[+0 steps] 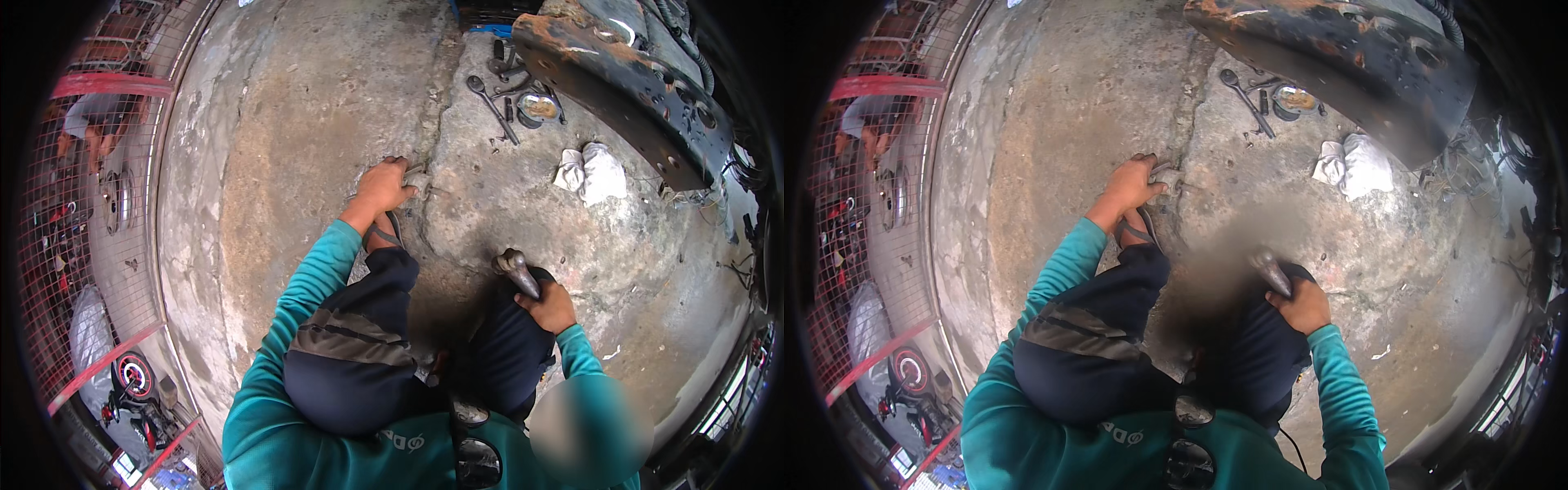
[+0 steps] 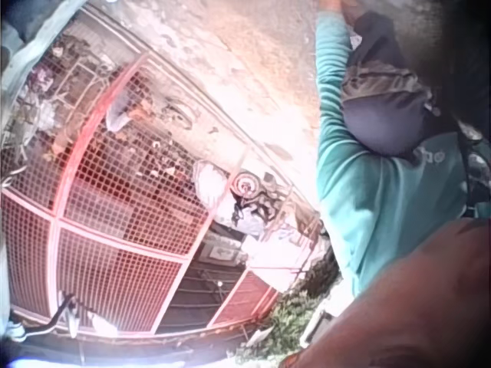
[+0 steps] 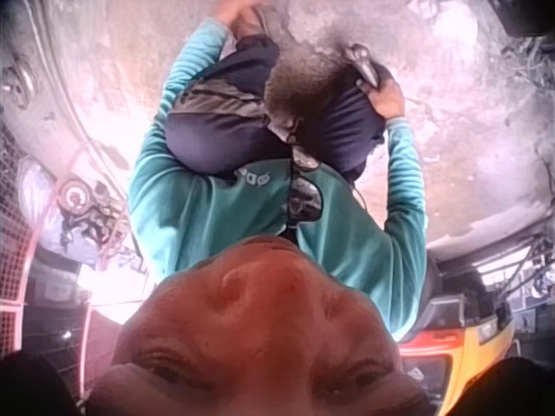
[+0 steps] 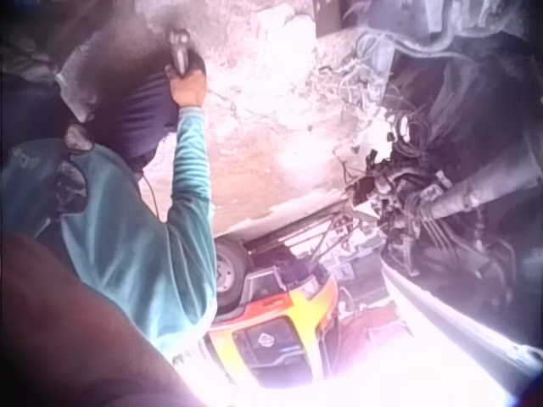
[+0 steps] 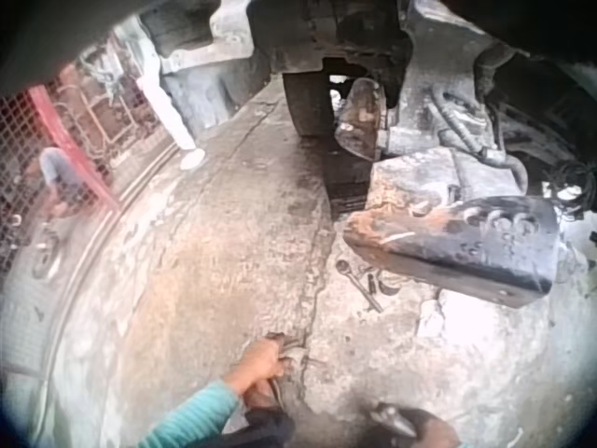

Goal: The person sits on the floor and uses a hammer to strike a mechanical part, then disassembles it by hand. They retrieve a screwdriver from a toolbox and use it to scrape inside the part.

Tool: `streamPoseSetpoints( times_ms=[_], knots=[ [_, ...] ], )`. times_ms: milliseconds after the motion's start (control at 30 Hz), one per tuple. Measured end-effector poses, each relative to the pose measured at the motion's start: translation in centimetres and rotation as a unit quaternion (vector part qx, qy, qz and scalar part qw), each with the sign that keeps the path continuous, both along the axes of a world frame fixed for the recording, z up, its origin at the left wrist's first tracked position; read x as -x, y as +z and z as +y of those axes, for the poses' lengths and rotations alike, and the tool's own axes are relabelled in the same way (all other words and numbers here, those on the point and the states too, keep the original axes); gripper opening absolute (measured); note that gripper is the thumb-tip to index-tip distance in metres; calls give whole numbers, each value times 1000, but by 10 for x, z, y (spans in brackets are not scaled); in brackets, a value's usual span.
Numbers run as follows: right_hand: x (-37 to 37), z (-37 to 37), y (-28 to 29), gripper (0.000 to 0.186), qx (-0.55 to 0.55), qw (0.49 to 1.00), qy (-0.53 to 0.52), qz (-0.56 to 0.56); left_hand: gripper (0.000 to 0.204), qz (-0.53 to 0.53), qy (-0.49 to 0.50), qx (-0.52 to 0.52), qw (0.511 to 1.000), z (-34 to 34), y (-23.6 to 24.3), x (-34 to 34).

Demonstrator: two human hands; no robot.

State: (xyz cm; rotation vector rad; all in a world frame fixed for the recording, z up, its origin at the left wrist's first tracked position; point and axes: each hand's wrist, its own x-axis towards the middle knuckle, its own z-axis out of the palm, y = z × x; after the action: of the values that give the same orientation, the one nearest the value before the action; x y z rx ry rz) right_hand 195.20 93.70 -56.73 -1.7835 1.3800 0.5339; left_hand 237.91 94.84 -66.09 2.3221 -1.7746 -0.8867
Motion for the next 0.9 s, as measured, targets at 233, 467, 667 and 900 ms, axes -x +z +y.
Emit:
streamPoseSetpoints(
  times_ms=[233,467,667,900],
  knots=[
    [3,-3,-3,54,-44,994,-52,-82,52,259,154,1,954,33,-2,-77],
    [12,-4,-18,44,-71,995,-59,-46,34,319,279,91,901,59,-1,-83],
    [23,2,-41,33,-42,991,-41,-117,30,375,299,166,862,72,-31,-107],
    [27,4,-44,34,-35,991,-48,-119,32,395,105,-32,912,15,-20,-127]
  ],
)
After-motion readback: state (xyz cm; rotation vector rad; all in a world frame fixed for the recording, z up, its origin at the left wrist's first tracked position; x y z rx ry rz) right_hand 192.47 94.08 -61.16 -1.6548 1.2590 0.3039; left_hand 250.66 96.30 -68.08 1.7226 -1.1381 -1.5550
